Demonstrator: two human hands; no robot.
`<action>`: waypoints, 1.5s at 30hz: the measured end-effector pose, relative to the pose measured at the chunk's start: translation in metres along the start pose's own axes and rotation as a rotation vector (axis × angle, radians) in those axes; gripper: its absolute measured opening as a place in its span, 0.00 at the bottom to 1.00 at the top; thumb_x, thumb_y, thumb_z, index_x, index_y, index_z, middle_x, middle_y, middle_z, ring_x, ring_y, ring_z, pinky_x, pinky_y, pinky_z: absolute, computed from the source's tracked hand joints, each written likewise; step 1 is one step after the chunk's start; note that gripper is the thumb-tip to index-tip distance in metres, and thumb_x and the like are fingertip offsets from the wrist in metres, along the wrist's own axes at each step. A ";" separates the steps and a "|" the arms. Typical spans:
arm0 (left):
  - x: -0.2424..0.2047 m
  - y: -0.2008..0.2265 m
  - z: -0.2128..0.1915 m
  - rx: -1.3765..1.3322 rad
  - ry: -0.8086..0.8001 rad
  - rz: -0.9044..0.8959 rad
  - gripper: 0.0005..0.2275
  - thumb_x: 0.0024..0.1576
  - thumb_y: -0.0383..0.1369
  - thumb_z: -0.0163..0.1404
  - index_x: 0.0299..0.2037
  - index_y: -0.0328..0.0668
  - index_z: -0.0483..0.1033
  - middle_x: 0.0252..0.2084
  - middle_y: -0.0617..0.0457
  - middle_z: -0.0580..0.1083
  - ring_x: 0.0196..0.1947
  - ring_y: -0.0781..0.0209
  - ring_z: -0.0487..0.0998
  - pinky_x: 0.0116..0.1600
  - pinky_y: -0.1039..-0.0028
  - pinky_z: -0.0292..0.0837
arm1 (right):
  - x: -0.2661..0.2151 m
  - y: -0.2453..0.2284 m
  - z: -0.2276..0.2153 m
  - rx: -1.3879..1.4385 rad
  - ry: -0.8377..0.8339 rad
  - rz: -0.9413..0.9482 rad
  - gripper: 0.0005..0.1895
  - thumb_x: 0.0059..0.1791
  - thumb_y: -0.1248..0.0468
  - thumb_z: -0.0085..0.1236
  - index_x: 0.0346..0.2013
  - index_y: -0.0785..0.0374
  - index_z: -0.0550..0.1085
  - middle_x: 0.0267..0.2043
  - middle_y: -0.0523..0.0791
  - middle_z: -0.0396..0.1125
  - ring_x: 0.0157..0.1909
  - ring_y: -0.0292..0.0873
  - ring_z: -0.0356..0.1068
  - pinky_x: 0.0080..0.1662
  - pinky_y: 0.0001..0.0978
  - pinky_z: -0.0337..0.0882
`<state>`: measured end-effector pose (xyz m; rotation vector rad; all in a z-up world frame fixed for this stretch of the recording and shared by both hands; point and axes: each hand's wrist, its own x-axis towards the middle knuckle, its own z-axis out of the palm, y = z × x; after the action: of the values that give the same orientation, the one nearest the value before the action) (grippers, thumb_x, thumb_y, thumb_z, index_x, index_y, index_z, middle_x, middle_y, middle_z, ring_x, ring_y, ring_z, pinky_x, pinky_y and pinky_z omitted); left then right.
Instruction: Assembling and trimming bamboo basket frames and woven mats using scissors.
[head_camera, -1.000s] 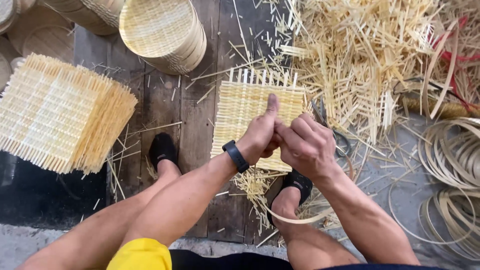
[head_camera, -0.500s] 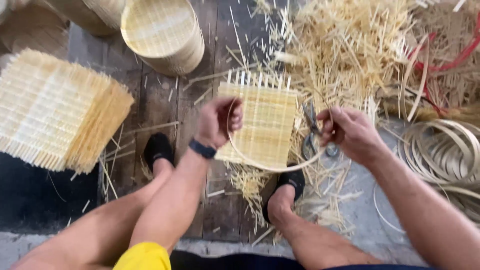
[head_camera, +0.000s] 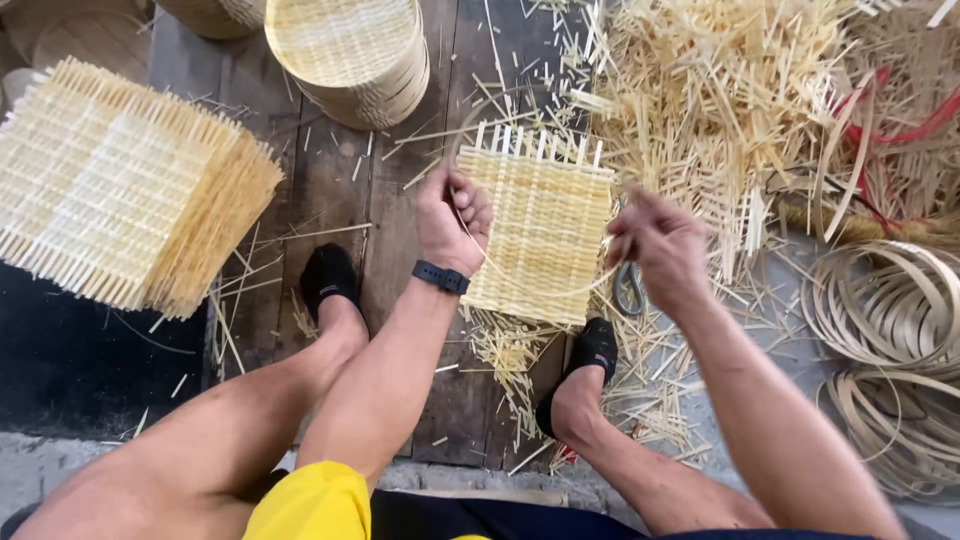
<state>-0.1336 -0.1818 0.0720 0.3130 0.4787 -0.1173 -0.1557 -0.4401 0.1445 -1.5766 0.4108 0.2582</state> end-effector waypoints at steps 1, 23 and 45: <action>0.002 0.000 -0.006 0.001 0.005 -0.003 0.15 0.63 0.41 0.50 0.25 0.46 0.66 0.16 0.60 0.61 0.16 0.69 0.56 0.20 0.76 0.50 | 0.001 0.009 -0.001 0.000 0.001 0.006 0.21 0.56 0.65 0.49 0.65 0.61 0.69 0.38 0.50 0.73 0.33 0.43 0.73 0.35 0.39 0.80; 0.040 0.000 -0.118 1.787 0.390 0.344 0.06 0.47 0.31 0.66 0.33 0.44 0.85 0.31 0.48 0.82 0.32 0.57 0.83 0.41 0.69 0.75 | 0.054 0.160 0.009 -0.730 0.388 -0.189 0.10 0.45 0.62 0.69 0.39 0.62 0.83 0.33 0.51 0.76 0.35 0.47 0.75 0.44 0.38 0.73; 0.060 0.013 -0.151 1.695 0.289 0.022 0.07 0.45 0.31 0.69 0.30 0.41 0.86 0.29 0.53 0.82 0.28 0.64 0.83 0.37 0.74 0.79 | 0.047 0.159 0.000 -0.687 0.314 -0.038 0.12 0.42 0.62 0.73 0.39 0.62 0.84 0.34 0.50 0.77 0.35 0.42 0.77 0.44 0.32 0.75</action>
<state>-0.1434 -0.1228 -0.0799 2.0137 0.5646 -0.4510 -0.1784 -0.4465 -0.0199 -2.3122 0.5714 0.1230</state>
